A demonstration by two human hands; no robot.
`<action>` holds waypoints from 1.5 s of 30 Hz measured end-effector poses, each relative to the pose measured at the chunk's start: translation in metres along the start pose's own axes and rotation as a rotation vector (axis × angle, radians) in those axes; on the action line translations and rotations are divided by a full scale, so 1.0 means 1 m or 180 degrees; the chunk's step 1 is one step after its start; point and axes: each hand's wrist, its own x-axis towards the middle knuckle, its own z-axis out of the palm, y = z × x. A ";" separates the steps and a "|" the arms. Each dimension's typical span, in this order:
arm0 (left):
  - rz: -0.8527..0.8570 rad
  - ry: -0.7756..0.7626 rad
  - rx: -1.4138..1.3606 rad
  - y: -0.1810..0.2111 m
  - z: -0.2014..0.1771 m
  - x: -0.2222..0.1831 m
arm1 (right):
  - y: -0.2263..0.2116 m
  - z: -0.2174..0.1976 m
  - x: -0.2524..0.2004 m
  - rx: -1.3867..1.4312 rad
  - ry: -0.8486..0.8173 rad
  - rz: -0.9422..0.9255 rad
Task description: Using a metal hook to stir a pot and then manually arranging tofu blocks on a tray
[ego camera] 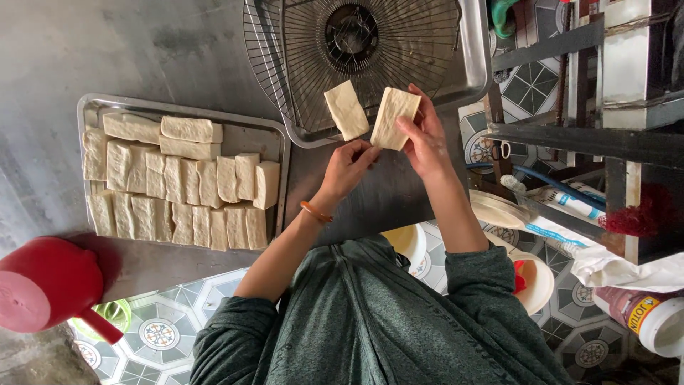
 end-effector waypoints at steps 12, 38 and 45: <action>-0.0208 -0.0738 0.1645 -0.042 -0.005 -0.040 | -0.012 -0.006 0.048 -0.0277 -0.0113 0.0708; 0.0278 -0.0362 0.1924 -0.077 -0.057 -0.072 | 0.020 -0.037 -0.003 -0.4811 0.0135 -0.1996; 0.0399 -0.0308 0.1847 -0.069 -0.064 -0.085 | 0.022 -0.008 0.005 -0.5119 0.0479 -0.2453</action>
